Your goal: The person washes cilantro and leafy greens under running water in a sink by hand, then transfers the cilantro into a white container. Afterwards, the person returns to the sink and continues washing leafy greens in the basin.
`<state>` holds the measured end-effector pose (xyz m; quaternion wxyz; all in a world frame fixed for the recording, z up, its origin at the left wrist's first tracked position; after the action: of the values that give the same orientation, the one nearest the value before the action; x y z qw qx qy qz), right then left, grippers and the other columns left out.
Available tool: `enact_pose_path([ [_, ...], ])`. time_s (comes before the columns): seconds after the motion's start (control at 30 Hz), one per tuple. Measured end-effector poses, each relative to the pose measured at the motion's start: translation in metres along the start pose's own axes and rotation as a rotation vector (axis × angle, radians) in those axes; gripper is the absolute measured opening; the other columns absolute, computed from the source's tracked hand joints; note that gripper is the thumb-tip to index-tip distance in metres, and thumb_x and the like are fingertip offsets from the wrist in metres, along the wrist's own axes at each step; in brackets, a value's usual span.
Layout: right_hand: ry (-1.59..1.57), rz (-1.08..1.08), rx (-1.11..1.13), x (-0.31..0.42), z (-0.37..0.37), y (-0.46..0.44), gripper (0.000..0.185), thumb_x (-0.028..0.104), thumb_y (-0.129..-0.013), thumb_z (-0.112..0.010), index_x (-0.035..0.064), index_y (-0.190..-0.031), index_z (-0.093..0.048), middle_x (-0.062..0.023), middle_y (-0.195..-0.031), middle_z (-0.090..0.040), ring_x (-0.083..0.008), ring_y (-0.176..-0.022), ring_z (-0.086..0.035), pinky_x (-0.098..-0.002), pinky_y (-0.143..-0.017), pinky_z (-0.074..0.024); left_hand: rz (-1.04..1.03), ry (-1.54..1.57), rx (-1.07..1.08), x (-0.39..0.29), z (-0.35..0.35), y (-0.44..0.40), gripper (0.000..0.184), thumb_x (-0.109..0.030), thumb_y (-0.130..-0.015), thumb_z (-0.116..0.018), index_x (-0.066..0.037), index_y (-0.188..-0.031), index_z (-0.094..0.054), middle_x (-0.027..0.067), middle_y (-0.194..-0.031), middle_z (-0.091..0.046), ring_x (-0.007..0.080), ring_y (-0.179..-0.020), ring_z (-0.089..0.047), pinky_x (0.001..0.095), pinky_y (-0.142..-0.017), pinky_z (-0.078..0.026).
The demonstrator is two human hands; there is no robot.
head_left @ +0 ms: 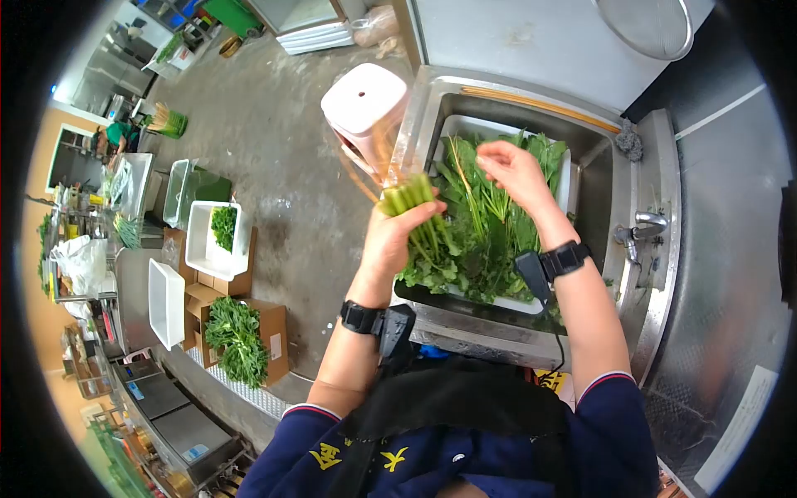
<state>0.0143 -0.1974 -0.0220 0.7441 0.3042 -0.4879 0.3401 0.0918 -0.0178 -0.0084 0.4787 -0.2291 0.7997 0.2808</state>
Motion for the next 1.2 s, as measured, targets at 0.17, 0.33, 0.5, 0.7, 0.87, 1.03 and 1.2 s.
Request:
enact_pose_path([
  [0.17,0.568,-0.143,0.175,-0.104,-0.057,0.007,0.026,0.028,-0.077,-0.061,0.0092,-0.095,-0.063,-0.0103,-0.089,-0.064,-0.0255,-0.083,-0.061,-0.0355,-0.073,-0.0484,0.005,0.126,-0.106,-0.003,0.044,0.015,0.031,-0.009,-0.074,-0.061,0.003,-0.101,-0.05,0.0124,-0.08,-0.06,0.0234,-0.076,-0.06,0.034,-0.069,-0.049],
  [0.33,0.897,-0.247,-0.073,-0.131,-0.074,0.001,0.034,0.021,-0.072,-0.066,0.0025,-0.096,-0.052,-0.0126,-0.083,-0.06,-0.029,-0.081,-0.06,-0.0379,-0.071,-0.0484,-0.023,0.112,-0.171,0.0,0.053,0.02,0.032,-0.008,-0.074,-0.063,0.004,-0.101,-0.05,0.0095,-0.077,-0.057,0.02,-0.072,-0.057,0.0322,-0.065,-0.047],
  [0.5,0.67,-0.346,-0.083,-0.134,-0.041,0.019,0.037,0.016,-0.068,-0.066,0.0058,-0.101,-0.053,-0.0097,-0.082,-0.061,-0.0263,-0.077,-0.061,-0.0363,-0.068,-0.0482,0.015,0.13,-0.154,0.01,0.047,0.013,0.031,-0.005,-0.074,-0.063,0.004,-0.101,-0.051,0.008,-0.076,-0.056,0.0178,-0.072,-0.057,0.0302,-0.064,-0.047],
  [0.7,-0.026,-0.042,-0.077,-0.051,-0.002,0.049,0.03,0.005,-0.072,-0.059,0.0012,-0.101,-0.056,-0.0027,-0.078,-0.059,-0.0089,-0.065,-0.054,-0.0224,-0.061,-0.0444,0.068,0.116,-0.019,0.029,0.003,-0.007,0.023,-0.002,-0.075,-0.06,0.0,-0.097,-0.055,0.0098,-0.091,-0.059,0.0196,-0.084,-0.059,0.0299,-0.067,-0.048],
  [0.87,0.115,0.144,-0.083,0.031,0.006,0.077,0.021,0.007,-0.073,-0.059,0.0008,-0.093,-0.061,-0.0089,-0.077,-0.055,-0.019,-0.063,-0.056,-0.0288,-0.058,-0.044,0.005,0.051,0.068,0.027,-0.044,-0.011,0.022,0.0,-0.072,-0.063,-0.003,-0.094,-0.06,0.0048,-0.091,-0.062,0.0126,-0.083,-0.056,0.0259,-0.075,-0.042],
  [1.03,0.374,0.299,-0.225,0.054,0.013,0.093,0.02,0.007,-0.076,-0.053,0.004,-0.095,-0.06,-0.0109,-0.085,-0.056,-0.0282,-0.075,-0.058,-0.0367,-0.066,-0.0474,-0.035,0.038,0.108,0.019,-0.071,-0.005,0.025,-0.001,-0.073,-0.065,-0.003,-0.097,-0.06,0.0023,-0.091,-0.062,0.0115,-0.084,-0.057,0.0256,-0.077,-0.043],
  [1.2,0.365,0.304,-0.264,0.063,-0.002,0.112,0.028,0.006,-0.077,-0.055,0.0035,-0.104,-0.056,-0.0131,-0.093,-0.054,-0.0295,-0.083,-0.056,-0.0363,-0.071,-0.0461,-0.012,-0.068,0.086,0.035,-0.063,-0.002,0.02,-0.01,-0.08,-0.058,-0.002,-0.098,-0.06,0.0061,-0.096,-0.061,0.0142,-0.089,-0.055,0.0277,-0.08,-0.042],
])
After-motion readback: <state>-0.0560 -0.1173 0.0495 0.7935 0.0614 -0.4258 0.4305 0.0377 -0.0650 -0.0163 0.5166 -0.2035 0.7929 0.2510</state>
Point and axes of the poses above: each hand's wrist, its own y-axis away from the middle knuckle, its own z-axis out of the back of the hand, x = y × z, the point moved 10 cm from there along -y, towards the middle knuckle
